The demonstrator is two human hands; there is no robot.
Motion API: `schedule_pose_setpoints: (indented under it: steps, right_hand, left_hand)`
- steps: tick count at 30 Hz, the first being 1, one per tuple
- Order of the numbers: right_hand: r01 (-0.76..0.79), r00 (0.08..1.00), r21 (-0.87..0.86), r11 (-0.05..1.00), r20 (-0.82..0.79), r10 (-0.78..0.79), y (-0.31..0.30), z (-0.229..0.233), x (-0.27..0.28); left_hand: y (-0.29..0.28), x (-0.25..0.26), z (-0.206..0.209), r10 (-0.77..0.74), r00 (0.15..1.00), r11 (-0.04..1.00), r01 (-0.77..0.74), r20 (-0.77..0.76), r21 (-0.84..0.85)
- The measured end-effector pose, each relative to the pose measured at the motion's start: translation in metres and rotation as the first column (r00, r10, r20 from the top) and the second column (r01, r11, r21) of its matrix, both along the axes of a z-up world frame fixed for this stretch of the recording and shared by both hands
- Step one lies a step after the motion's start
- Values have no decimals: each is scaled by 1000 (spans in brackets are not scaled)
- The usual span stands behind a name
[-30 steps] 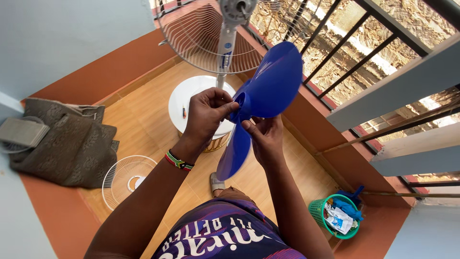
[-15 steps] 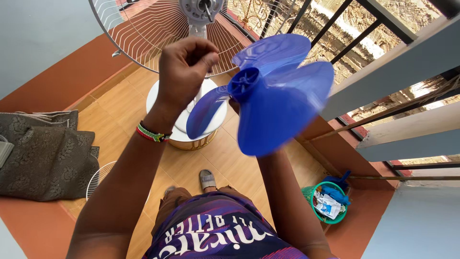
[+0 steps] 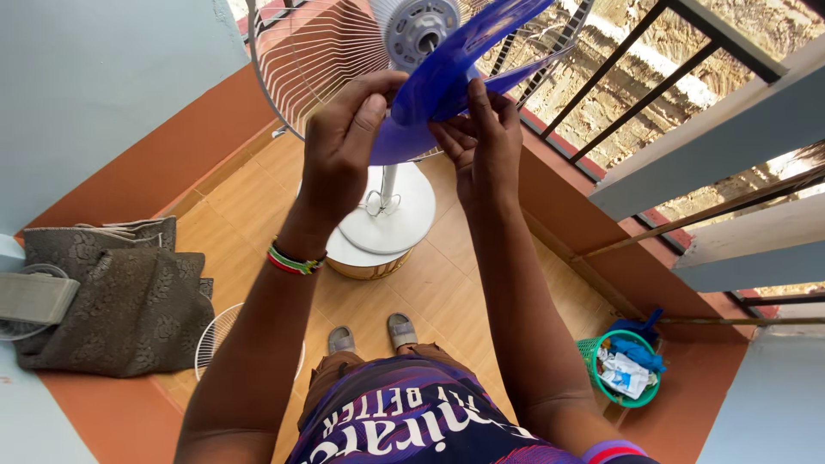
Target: The person assembles a standing electric fan by hand. They attach the front grille, install the blue fan blades onto the motor shaft, secure the blades with a nut, and then attach the rear grille to complete the assembly.
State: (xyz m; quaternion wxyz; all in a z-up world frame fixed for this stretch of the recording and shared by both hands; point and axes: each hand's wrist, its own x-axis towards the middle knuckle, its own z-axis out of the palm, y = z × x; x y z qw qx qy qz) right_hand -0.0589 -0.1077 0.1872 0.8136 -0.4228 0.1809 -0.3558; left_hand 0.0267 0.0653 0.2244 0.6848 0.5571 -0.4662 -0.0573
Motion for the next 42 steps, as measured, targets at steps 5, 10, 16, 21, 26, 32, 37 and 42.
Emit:
schedule_pose_setpoints:
  steps: [5,10,16,21,26,32,37,42]
  right_hand:
    - [67,993,-66,996,-94,-73,7,4,17]
    - [85,983,-104,991,-156,-101,11,10,28]
    - [91,976,-64,994,-193,-102,9,3,31]
    - [-24,1000,129,991,9,23,-2,-17,16]
    - [-259,919,236,937,357,164,-9,-53,-20]
    - [-355,829,177,918,512,222,-3,-71,-34]
    - [-42,992,185,982,125,19,0,-48,-10]
    - [11,1000,41,999,-10,-10,5,-18,13]
  left_hand:
    - [4,-2,-13,306,912,950,-312,273,-19]
    - [0,9,-19,355,859,926,-377,369,-15]
    - [3,14,-15,338,824,927,-375,455,-9]
    - [5,-3,-2,192,757,973,-230,625,-21]
    - [19,-19,0,51,674,991,-128,737,48]
    - [24,-19,-8,47,655,994,-102,755,27]
    - [18,11,-11,230,716,969,-234,659,-85]
    - [2,39,-12,329,706,940,-308,627,-146]
